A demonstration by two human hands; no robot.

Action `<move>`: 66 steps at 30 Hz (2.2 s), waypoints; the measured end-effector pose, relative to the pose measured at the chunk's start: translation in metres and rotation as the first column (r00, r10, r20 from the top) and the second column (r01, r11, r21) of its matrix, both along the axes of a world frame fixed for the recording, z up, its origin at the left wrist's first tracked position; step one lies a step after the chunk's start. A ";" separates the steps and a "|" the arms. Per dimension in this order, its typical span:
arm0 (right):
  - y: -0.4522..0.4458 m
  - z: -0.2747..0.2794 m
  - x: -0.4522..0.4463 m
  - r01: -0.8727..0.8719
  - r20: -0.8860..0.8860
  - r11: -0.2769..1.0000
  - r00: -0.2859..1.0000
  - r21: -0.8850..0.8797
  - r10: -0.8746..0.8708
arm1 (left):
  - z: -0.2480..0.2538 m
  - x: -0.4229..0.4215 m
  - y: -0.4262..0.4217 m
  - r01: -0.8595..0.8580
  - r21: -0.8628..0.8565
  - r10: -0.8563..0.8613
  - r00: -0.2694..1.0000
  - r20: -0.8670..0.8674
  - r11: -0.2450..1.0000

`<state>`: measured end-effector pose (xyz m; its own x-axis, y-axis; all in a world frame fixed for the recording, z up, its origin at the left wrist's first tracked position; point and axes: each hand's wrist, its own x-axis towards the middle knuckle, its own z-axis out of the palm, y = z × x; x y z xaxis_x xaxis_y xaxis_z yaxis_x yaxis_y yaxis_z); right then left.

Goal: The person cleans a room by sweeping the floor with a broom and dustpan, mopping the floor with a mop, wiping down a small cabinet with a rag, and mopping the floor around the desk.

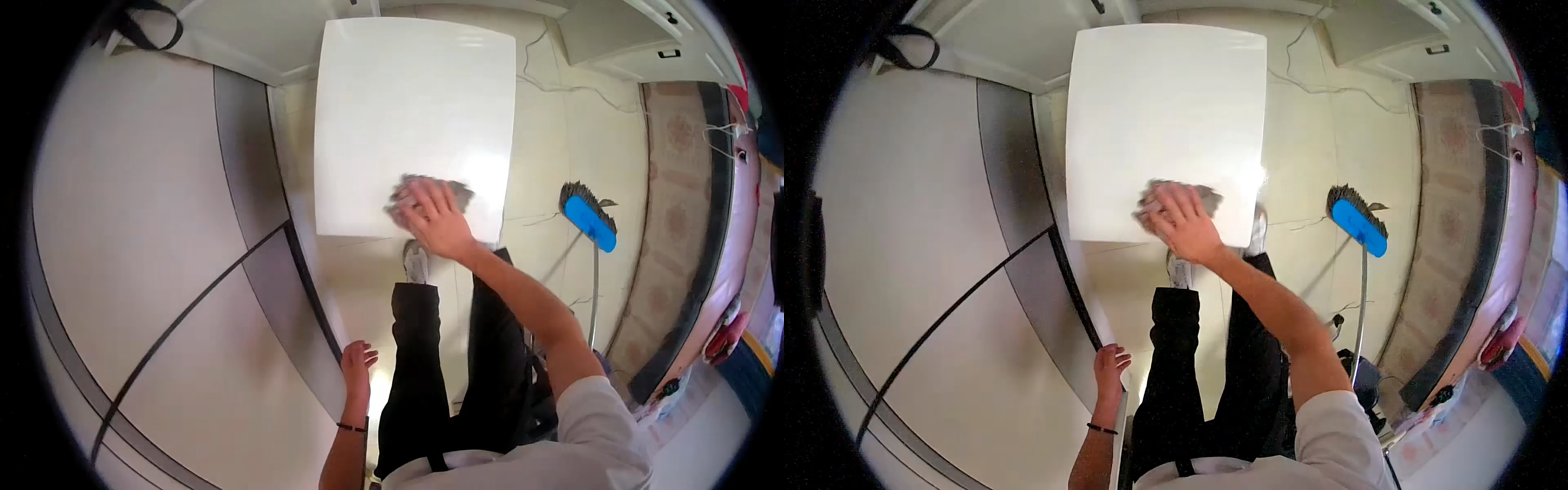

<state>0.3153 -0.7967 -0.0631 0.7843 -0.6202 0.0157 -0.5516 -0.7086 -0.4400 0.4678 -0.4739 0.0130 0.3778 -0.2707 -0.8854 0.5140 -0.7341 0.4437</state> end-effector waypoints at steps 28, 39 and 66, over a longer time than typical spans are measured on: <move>-0.275 -0.026 0.134 0.149 0.145 0.833 0.986 -0.533 -0.083 | 0.006 -0.129 -0.117 -0.697 0.115 0.693 0.717 0.075 0.708; -0.052 -0.004 0.019 -0.479 -0.129 0.872 0.863 0.098 0.488 | 0.018 -0.141 -0.074 -0.691 0.138 0.688 0.721 0.077 0.709; -0.186 -0.025 -0.083 0.131 -0.080 0.965 0.985 -0.226 -0.152 | 0.032 -0.103 -0.094 -0.477 0.070 0.475 0.879 0.044 0.876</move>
